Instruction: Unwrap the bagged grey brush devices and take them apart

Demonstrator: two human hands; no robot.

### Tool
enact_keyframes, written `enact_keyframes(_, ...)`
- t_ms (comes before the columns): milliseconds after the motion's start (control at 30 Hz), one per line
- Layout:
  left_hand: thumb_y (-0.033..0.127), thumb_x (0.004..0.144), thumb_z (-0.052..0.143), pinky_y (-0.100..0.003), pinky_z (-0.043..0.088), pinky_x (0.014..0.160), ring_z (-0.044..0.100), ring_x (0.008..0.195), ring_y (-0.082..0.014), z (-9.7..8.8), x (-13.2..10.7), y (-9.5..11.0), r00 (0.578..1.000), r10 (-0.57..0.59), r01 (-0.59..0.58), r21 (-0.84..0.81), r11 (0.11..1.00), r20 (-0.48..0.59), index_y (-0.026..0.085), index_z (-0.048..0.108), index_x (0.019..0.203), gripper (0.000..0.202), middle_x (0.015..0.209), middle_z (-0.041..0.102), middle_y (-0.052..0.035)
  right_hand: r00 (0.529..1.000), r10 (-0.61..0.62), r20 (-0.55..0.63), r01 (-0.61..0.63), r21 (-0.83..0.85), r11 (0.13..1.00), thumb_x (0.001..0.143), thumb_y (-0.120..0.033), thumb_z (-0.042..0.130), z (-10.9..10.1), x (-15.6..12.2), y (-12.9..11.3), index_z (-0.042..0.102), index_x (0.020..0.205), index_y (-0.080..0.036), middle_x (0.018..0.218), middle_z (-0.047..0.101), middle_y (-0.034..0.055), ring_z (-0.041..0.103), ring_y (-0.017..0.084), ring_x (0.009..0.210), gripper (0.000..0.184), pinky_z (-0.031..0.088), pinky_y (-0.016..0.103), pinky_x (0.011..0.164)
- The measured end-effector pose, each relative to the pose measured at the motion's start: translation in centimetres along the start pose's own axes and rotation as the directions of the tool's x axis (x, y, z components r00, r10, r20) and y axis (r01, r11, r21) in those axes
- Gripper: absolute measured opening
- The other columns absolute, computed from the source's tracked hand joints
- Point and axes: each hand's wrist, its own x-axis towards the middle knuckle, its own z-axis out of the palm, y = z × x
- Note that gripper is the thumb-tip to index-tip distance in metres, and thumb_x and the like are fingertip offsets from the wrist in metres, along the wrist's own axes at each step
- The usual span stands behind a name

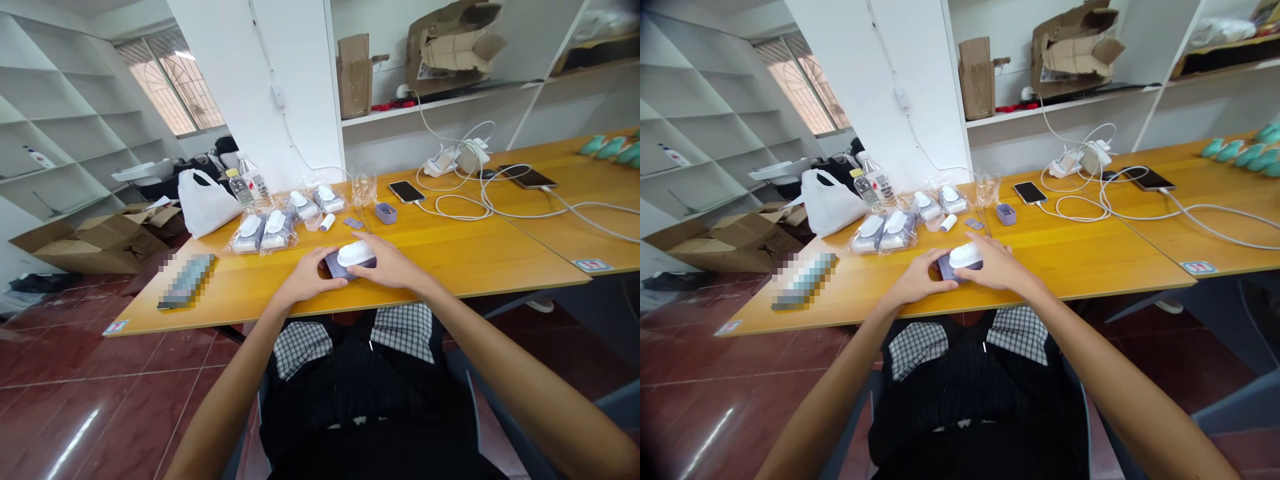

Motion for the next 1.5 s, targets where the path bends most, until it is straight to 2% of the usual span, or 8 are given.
enact_keyframes(133, 0.043, 0.082, 0.088, -0.050, 0.059, 0.104, 0.071, 0.116, -0.0303, 0.3, 0.0, -0.5, 0.998, -0.015, 0.010, -0.090, 0.996, -0.059, 0.022, 0.062, 0.144, 0.070, 0.142, 0.067, -0.0139, 0.990, -0.093, -0.108, 0.114, 0.208, 0.971, 0.090, -0.041, 0.074, 0.1, -0.1, 1.5, 0.064, 0.144, -0.022, 0.149, 0.067, 0.0119, 0.063, 0.031, 0.137, 0.058, 0.046, 0.052, 0.119)
enact_keyframes(300, 0.039, 0.084, 0.085, -0.048, 0.060, 0.104, 0.071, 0.115, -0.0277, 0.7, -0.1, -0.7, 0.996, -0.005, -0.003, -0.084, 0.996, -0.089, 0.024, 0.063, 0.140, 0.062, 0.141, 0.067, -0.0108, 0.989, -0.045, -0.138, 0.090, 0.343, 0.935, 0.088, -0.034, 0.074, 0.1, 0.3, 2.7, 0.070, 0.133, -0.020, 0.132, 0.076, 0.0098, 0.073, 0.028, 0.115, 0.046, 0.057, 0.045, 0.102)
enact_keyframes(733, 0.048, 0.090, 0.082, -0.050, 0.057, 0.109, 0.068, 0.126, -0.0299, 0.3, -0.1, -1.1, 0.989, 0.115, -0.114, 0.016, 0.993, -0.096, 0.023, 0.068, 0.134, 0.052, 0.141, 0.068, -0.0121, 0.987, -0.039, -0.155, 0.086, 0.311, 0.947, 0.089, -0.033, 0.072, 0.3, 0.7, 3.0, 0.072, 0.131, -0.019, 0.126, 0.079, 0.0103, 0.074, 0.027, 0.104, 0.044, 0.059, 0.046, 0.097)
enact_keyframes(867, 0.046, 0.090, 0.083, -0.053, 0.051, 0.116, 0.067, 0.130, -0.0303, 0.3, -0.1, -0.6, 0.989, 0.113, -0.109, 0.042, 0.993, -0.096, 0.023, 0.069, 0.132, 0.050, 0.140, 0.070, -0.0118, 0.987, 0.008, -0.161, 0.063, 0.435, 0.898, 0.087, -0.034, 0.074, 0.5, 0.9, 3.6, 0.072, 0.127, -0.020, 0.127, 0.078, 0.0106, 0.074, 0.028, 0.112, 0.042, 0.058, 0.047, 0.101)
enact_keyframes(1000, 0.046, 0.088, 0.084, -0.052, 0.055, 0.112, 0.069, 0.124, -0.0299, 0.3, -0.2, 0.1, 0.995, 0.054, -0.050, 0.042, 0.998, -0.084, 0.025, 0.069, 0.134, 0.052, 0.139, 0.072, -0.0095, 0.988, 0.062, -0.142, 0.024, 0.537, 0.843, 0.087, -0.037, 0.074, 0.6, 0.8, 3.8, 0.074, 0.114, -0.022, 0.117, 0.081, 0.0086, 0.076, 0.027, 0.108, 0.031, 0.061, 0.047, 0.098)
enact_keyframes(1267, 0.042, 0.088, 0.083, -0.050, 0.059, 0.107, 0.070, 0.121, -0.0289, 0.5, -0.1, 0.2, 0.995, 0.033, -0.029, 0.035, 0.999, -0.095, 0.026, 0.067, 0.137, 0.054, 0.140, 0.071, -0.0085, 0.972, 0.056, -0.229, 0.065, 0.488, 0.870, 0.086, -0.039, 0.076, -0.1, 0.4, 4.3, 0.076, 0.113, -0.023, 0.125, 0.077, 0.0103, 0.073, 0.029, 0.116, 0.032, 0.064, 0.046, 0.092)
enact_keyframes(1400, 0.044, 0.088, 0.084, -0.048, 0.060, 0.104, 0.071, 0.118, -0.0285, 0.6, 0.0, 0.0, 0.995, 0.034, -0.031, 0.036, 0.999, -0.089, 0.025, 0.067, 0.138, 0.056, 0.140, 0.070, -0.0096, 0.969, 0.034, -0.244, 0.069, 0.404, 0.912, 0.087, -0.043, 0.074, -1.5, 0.2, 5.6, 0.077, 0.097, -0.022, 0.104, 0.080, 0.0096, 0.075, 0.029, 0.100, 0.023, 0.064, 0.048, 0.088)
enact_keyframes(1500, 0.045, 0.089, 0.083, -0.051, 0.057, 0.109, 0.069, 0.125, -0.0302, 0.5, 0.0, -0.2, 0.994, 0.058, -0.053, 0.053, 0.997, -0.095, 0.024, 0.068, 0.137, 0.055, 0.141, 0.070, -0.0108, 0.978, 0.034, -0.207, 0.046, 0.373, 0.927, 0.087, -0.041, 0.075, -2.1, -0.1, 5.8, 0.077, 0.103, -0.022, 0.096, 0.080, 0.0084, 0.076, 0.027, 0.089, 0.025, 0.064, 0.048, 0.086)
